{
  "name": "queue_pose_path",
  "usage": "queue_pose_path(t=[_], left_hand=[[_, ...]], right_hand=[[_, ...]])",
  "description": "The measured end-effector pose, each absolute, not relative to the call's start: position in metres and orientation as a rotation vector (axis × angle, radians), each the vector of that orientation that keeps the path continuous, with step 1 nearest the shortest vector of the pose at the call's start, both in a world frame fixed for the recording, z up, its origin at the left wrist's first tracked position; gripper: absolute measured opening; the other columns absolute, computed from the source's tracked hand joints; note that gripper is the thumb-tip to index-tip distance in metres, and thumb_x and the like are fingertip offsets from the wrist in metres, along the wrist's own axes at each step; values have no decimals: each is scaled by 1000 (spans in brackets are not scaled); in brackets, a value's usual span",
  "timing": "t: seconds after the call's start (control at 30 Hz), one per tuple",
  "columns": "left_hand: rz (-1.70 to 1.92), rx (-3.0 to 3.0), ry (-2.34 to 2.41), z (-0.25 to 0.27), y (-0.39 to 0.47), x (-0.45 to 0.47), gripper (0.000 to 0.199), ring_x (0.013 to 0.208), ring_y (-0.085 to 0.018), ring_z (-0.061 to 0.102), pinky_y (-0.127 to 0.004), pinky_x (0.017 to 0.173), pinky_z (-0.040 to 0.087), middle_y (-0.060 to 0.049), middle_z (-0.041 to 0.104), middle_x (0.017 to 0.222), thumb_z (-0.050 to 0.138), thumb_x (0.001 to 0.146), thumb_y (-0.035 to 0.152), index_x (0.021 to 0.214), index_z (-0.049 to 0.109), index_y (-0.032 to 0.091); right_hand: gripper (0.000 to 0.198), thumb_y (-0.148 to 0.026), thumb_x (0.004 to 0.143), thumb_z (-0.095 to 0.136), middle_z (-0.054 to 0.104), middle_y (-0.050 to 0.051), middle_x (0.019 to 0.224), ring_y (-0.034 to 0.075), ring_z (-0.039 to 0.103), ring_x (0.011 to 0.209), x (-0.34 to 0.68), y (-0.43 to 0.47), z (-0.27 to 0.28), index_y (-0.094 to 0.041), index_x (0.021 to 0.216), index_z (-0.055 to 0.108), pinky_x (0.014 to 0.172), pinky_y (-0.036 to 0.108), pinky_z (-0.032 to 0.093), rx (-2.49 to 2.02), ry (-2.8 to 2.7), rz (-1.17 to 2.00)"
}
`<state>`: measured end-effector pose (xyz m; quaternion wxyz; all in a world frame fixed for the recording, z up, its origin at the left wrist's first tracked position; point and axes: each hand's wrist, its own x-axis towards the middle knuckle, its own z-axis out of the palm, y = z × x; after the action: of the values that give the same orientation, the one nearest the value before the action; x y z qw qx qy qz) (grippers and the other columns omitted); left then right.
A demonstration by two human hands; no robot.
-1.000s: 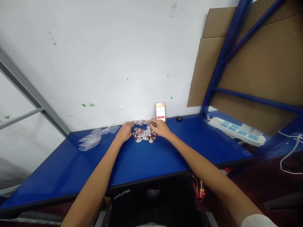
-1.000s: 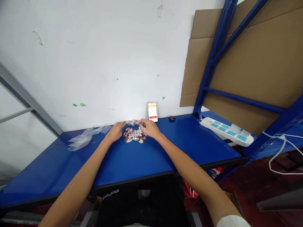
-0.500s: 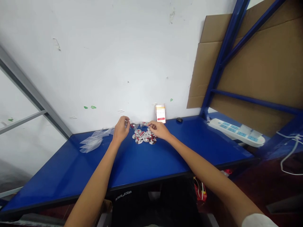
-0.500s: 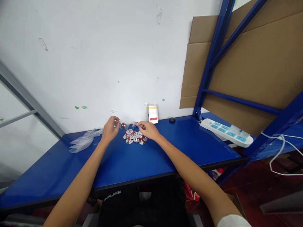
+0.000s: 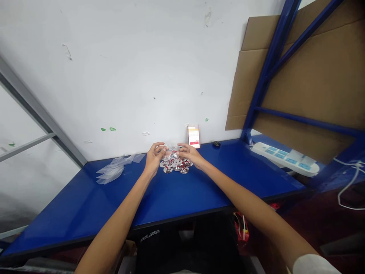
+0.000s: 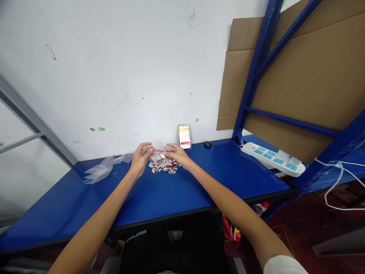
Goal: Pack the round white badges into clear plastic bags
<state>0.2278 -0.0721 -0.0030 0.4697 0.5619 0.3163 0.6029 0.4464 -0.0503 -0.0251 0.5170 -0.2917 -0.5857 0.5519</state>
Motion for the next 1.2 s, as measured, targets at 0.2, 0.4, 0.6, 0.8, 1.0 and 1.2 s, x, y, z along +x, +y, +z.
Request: queue_pose_path(t=[0.2, 0.4, 0.6, 0.8, 1.0, 1.2], left_hand=[[1357, 1258, 791, -8, -70, 227, 42, 100, -21, 75, -32, 86, 57, -8, 75, 117, 80, 86, 40, 121, 65, 22], [1273, 1244, 933, -16, -71, 233, 51, 90, -23, 78, -39, 86, 64, -9, 78, 112, 88, 80, 28, 124, 63, 20], [1226, 1143, 859, -18, -70, 231, 34, 94, -23, 80, -41, 94, 66, -12, 79, 112, 79, 86, 14, 119, 69, 15], [1174, 1053, 761, -16, -73, 234, 27, 108, -30, 80, -47, 104, 63, -17, 78, 117, 71, 90, 10, 117, 69, 12], [1156, 1004, 759, -19, -72, 236, 36, 111, -31, 79, -50, 114, 58, -17, 80, 114, 67, 79, -4, 113, 72, 9], [1125, 978, 746, -25, -68, 237, 34, 113, -29, 78, -47, 120, 54, -16, 80, 118, 70, 82, -1, 114, 75, 8]], right_hand=[[50, -45, 67, 98, 81, 7, 107, 25, 75, 92, 452, -53, -18, -18, 105, 82, 78, 35, 67, -733, -1442, 1300], [46, -45, 63, 100, 82, 6, 95, 28, 77, 93, 449, -57, -16, -19, 98, 84, 78, 37, 68, -761, -1424, 1257], [41, -52, 71, 94, 82, 6, 90, 22, 76, 67, 455, -45, -21, -19, 95, 85, 62, 33, 66, -847, -1352, 1162], [39, -49, 68, 97, 81, 7, 93, 20, 74, 70, 461, -38, -22, -17, 86, 85, 60, 33, 68, -872, -1241, 1129], [37, -40, 68, 100, 82, 9, 97, 19, 75, 80, 466, -39, -22, -15, 92, 86, 69, 30, 69, -838, -1206, 1308], [39, -43, 72, 95, 82, 8, 99, 20, 75, 87, 467, -41, -19, -17, 99, 86, 74, 29, 66, -802, -1213, 1324]])
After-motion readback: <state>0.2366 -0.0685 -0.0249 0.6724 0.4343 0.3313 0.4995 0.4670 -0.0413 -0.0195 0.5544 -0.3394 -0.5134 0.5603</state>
